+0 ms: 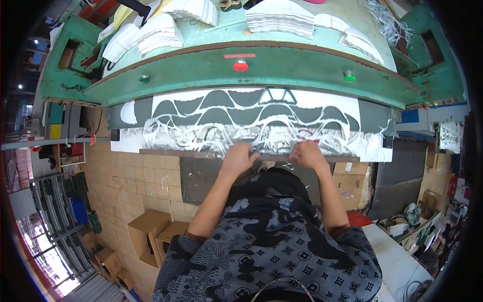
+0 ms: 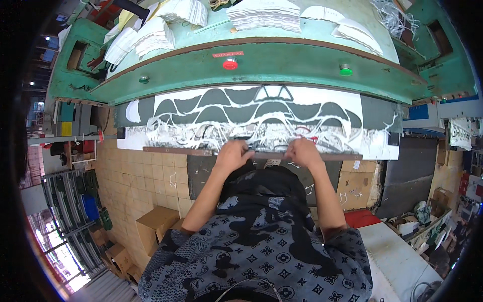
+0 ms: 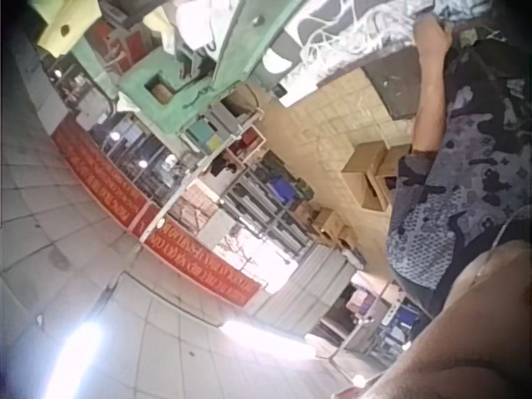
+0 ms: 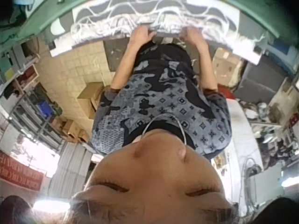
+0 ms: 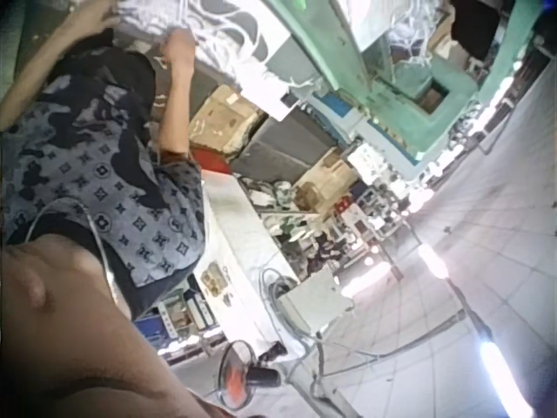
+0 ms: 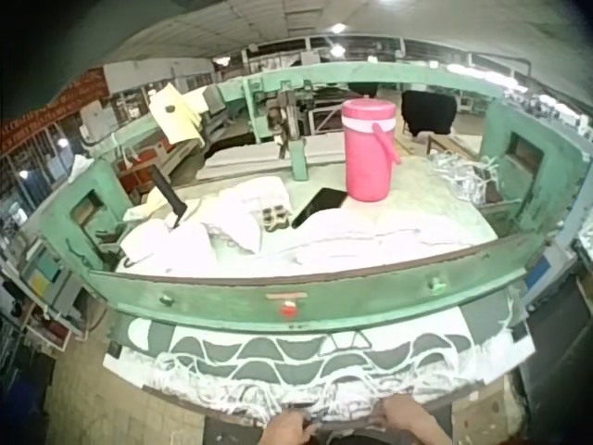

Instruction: The person operates a hydraulic press machine to cut shapes from a stack of white fabric. They place a metal template on the fabric, press a button to activate the machine, and then remove the cut pieces. The person repeats this process multiple times, stacking the cut fabric pieces on the side of the machine.

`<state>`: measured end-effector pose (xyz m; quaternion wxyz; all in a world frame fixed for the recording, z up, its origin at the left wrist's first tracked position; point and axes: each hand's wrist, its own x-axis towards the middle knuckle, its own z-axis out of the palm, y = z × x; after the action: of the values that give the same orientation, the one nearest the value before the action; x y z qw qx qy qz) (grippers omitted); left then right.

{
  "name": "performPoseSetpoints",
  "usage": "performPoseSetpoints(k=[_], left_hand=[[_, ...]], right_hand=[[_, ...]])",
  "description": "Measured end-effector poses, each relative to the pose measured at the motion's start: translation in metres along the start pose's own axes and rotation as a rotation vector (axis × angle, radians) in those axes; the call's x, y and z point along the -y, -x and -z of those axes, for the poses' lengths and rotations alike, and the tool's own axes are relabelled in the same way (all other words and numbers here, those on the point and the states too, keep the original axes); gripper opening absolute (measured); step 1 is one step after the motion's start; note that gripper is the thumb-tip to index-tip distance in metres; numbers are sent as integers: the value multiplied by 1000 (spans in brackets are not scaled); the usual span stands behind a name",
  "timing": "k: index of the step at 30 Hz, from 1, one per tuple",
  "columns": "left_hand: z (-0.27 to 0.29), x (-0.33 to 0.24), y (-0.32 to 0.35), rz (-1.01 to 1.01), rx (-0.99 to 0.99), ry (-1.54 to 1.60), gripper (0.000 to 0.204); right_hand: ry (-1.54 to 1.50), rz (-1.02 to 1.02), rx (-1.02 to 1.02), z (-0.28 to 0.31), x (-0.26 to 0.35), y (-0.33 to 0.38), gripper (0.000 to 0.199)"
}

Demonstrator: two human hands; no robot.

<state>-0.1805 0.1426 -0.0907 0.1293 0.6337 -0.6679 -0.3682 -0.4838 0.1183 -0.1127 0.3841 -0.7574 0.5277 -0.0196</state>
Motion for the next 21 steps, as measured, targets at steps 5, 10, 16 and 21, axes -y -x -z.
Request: performPoseSetpoints(k=[5, 10, 16, 21], left_hand=[[-15, 13, -101, -321, -325, -288, 95], [-35, 32, -111, -314, -218, -192, 101], [4, 14, -88, -162, -201, 496, 75], [26, 11, -66, -22, 474, 1232, 68]], right_hand=[[178, 272, -796, 69, 64, -122, 60], [103, 233, -312, 56, 7, -187, 72], [-23, 347, -609, 36, 46, -111, 64], [176, 917, -329, 82, 101, -69, 56]])
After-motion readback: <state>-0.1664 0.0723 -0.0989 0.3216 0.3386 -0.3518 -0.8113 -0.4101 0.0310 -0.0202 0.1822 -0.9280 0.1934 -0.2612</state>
